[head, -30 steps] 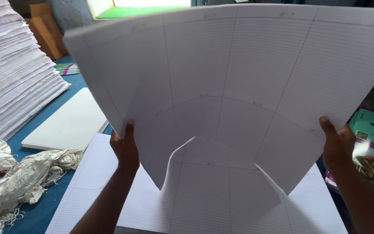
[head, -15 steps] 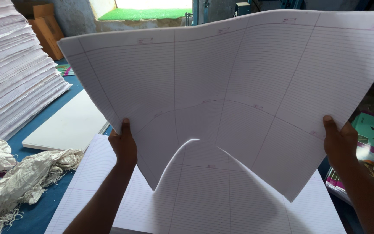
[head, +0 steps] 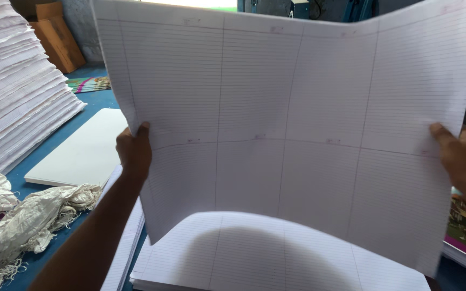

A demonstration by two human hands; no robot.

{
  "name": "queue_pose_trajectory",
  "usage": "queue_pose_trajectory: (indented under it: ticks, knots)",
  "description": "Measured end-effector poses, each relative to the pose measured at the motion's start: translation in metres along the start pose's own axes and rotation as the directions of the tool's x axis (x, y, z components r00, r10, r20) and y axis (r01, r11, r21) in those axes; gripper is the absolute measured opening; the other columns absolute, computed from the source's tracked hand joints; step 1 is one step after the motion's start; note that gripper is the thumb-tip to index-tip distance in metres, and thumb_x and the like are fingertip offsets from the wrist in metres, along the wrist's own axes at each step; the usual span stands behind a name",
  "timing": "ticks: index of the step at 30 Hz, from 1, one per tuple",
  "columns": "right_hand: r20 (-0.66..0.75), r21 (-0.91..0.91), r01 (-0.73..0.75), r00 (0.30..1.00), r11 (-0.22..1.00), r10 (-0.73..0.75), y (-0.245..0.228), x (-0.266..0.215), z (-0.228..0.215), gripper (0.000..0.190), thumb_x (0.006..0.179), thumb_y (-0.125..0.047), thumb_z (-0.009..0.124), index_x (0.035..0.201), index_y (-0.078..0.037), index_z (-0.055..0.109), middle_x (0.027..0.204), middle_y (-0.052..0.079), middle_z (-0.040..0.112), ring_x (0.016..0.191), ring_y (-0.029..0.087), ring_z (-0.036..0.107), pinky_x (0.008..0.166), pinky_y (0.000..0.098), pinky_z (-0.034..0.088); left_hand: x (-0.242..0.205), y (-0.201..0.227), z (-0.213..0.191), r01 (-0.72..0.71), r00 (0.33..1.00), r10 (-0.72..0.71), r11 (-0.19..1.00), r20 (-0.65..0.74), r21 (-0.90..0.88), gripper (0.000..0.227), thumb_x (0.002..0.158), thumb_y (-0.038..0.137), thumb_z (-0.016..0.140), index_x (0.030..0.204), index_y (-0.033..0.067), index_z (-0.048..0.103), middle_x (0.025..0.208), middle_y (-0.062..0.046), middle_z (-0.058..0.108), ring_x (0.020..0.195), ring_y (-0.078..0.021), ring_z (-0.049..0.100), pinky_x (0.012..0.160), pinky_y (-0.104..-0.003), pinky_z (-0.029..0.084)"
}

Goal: The person folds large lined paper sheets in half and presses the crease with a small wooden block. They repeat this process for multiple sheets, stacking the folded sheets to the side.

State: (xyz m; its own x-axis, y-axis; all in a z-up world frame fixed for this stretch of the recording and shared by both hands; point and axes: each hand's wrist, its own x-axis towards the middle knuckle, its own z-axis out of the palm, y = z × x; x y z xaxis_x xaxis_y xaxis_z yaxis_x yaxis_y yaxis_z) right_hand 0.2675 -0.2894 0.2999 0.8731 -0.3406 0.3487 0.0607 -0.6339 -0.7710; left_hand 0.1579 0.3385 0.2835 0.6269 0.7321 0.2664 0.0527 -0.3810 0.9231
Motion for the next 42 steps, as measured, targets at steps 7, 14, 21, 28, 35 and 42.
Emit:
queue_pose_trajectory:
  ticks: [7,14,21,28,35,42]
  knots:
    - [0.129,-0.107,-0.094,0.986,0.990,0.108,0.024,0.016,0.000,0.044,0.112,-0.030,0.058,0.119,0.014,0.061,0.084,0.036,0.070,0.062,0.041,0.071,0.056,0.0453,0.059,0.008,0.002,-0.004,0.086,0.975,-0.147,0.941,0.167,0.327,0.036,0.100,0.034,0.060,0.112,0.0024,0.072,0.100,-0.016,0.075,0.090,-0.0287,0.073,0.082,-0.046,0.058]
    - [0.256,-0.238,-0.175,0.937,0.955,0.236,0.072,0.022,0.034,0.043,0.106,-0.028,0.061,0.116,0.014,0.064,0.082,0.036,0.071,0.060,0.040,0.071,0.054,0.0445,0.058,0.001,-0.030,0.023,0.161,0.926,-0.318,0.822,0.206,0.546,0.032,0.098,0.037,0.064,0.110,0.0103,0.076,0.099,-0.012,0.075,0.090,-0.0270,0.073,0.084,-0.046,0.058]
    - [0.289,-0.374,-0.259,0.880,0.891,0.377,0.141,0.011,0.072,0.049,0.102,-0.031,0.064,0.122,0.013,0.064,0.088,0.038,0.073,0.064,0.043,0.074,0.061,0.0463,0.060,0.000,-0.103,0.063,0.133,0.894,-0.356,0.791,0.273,0.597,0.034,0.094,0.038,0.068,0.114,0.0116,0.077,0.106,-0.011,0.077,0.097,-0.0263,0.073,0.091,-0.045,0.054]
    - [0.235,-0.452,-0.256,0.890,0.855,0.390,0.251,0.019,0.100,0.061,0.098,-0.031,0.069,0.134,0.016,0.055,0.095,0.037,0.071,0.075,0.042,0.075,0.066,0.0463,0.063,0.008,-0.163,0.091,0.106,0.878,-0.391,0.723,0.277,0.683,0.041,0.096,0.045,0.065,0.113,0.0104,0.077,0.104,-0.012,0.077,0.095,-0.0259,0.074,0.090,-0.045,0.056]
    - [0.276,-0.282,-0.298,0.885,0.912,0.375,0.331,0.012,0.109,0.048,0.104,-0.029,0.064,0.130,0.012,0.065,0.091,0.027,0.075,0.073,0.037,0.075,0.065,0.0464,0.061,0.008,-0.201,0.090,0.209,0.884,-0.428,0.720,0.186,0.661,0.036,0.098,0.041,0.063,0.112,0.0123,0.079,0.105,-0.011,0.078,0.096,-0.0255,0.074,0.091,-0.043,0.056]
    - [0.164,-0.351,-0.241,0.936,0.905,0.313,0.352,-0.007,0.118,0.055,0.099,-0.023,0.070,0.143,0.007,0.056,0.091,0.026,0.074,0.064,0.033,0.073,0.052,0.0452,0.060,0.003,-0.248,0.081,0.193,0.915,-0.360,0.785,0.181,0.589,0.034,0.092,0.024,0.063,0.121,0.0087,0.073,0.122,-0.014,0.072,0.114,-0.0301,0.068,0.100,-0.041,0.052]
